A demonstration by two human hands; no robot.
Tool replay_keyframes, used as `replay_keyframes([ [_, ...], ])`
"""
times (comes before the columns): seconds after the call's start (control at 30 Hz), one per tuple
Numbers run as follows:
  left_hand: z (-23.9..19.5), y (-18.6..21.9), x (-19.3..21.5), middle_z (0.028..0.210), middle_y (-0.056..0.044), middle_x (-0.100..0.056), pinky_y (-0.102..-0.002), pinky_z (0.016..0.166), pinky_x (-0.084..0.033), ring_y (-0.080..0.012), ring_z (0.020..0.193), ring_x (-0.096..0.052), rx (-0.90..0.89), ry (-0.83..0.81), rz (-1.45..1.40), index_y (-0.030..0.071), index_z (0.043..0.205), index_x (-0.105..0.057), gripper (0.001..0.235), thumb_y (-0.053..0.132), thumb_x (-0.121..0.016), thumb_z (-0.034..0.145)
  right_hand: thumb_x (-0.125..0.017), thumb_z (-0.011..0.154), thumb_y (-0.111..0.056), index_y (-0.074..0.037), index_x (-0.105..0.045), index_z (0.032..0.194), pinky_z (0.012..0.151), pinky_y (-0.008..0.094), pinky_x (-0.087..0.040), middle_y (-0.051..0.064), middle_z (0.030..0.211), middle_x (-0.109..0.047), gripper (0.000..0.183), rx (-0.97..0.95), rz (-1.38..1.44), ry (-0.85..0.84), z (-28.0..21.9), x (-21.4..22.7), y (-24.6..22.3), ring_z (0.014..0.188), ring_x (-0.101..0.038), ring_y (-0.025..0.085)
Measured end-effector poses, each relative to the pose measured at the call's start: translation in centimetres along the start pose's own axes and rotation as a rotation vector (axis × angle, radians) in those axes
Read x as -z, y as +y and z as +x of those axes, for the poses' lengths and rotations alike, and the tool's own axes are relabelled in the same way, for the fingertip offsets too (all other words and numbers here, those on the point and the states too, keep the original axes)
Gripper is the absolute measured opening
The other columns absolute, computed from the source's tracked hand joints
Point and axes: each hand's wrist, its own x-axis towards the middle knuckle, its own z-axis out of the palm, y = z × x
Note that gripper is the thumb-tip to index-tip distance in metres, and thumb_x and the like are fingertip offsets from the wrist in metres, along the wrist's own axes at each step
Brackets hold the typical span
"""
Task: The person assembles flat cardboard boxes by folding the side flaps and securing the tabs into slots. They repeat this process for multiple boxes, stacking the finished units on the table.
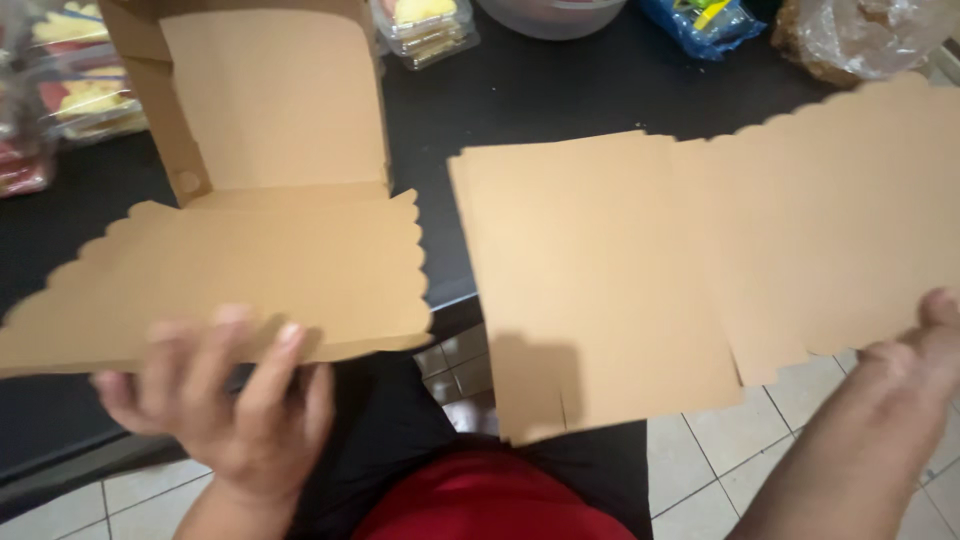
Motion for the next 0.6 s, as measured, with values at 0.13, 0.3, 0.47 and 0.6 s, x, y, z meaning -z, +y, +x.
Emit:
replay_keyframes([
  [0.13, 0.1, 1.8, 1.7, 0.107, 0.004, -0.073, -0.046, 0.108, -0.031, -0.0161, 0.109, -0.062, 0.077, -0.305, -0.101, 0.017, 0.11, -0.076, 0.017, 0.016, -0.078, 0.092, -0.035, 0.111, -0.023, 0.001, -0.039, 0.151, 0.117, 0.049, -0.045, 0.018, 0.154, -0.051, 0.046, 0.36, -0.391, -0.34, -7.9, -3.7, -2.5, 0.14, -0.056, 0.032],
  [0.3, -1.5, 1.6, -1.1, 0.121, -0.009, -0.069, -0.044, 0.101, -0.047, -0.0319, 0.116, -0.061, -0.021, -0.554, -0.061, 0.011, 0.118, -0.073, 0.045, 0.008, -0.073, 0.073, -0.038, 0.112, -0.024, 0.003, -0.041, 0.15, 0.114, 0.047, -0.048, 0.019, 0.153, -0.053, 0.047, 0.43, -0.564, -0.563, -10.9, -8.2, -3.7, 0.138, -0.058, 0.031],
  [0.47, -2.7, 0.8, -3.0, 0.137, -0.018, -0.06, -0.048, 0.105, -0.043, -0.0377, 0.125, -0.056, 0.005, -0.646, -0.066, 0.009, 0.13, -0.065, 0.058, 0.022, -0.077, 0.075, -0.041, 0.113, -0.025, 0.005, -0.044, 0.15, 0.112, 0.044, -0.05, 0.02, 0.153, -0.055, 0.048, 0.363, -0.426, -0.465, -9.4, -10.1, -3.9, 0.136, -0.06, 0.031],
  [0.6, -2.2, 0.4, -2.8, 0.138, -0.022, -0.058, -0.053, 0.105, -0.037, -0.0439, 0.128, -0.053, 0.067, -0.695, -0.092, 0.009, 0.13, -0.064, 0.079, 0.048, -0.083, 0.064, -0.044, 0.114, -0.026, 0.006, -0.045, 0.15, 0.11, 0.043, -0.052, 0.021, 0.152, -0.057, 0.048, 0.239, -0.262, -0.238, -6.4, -7.9, -4.1, 0.135, -0.062, 0.031],
])
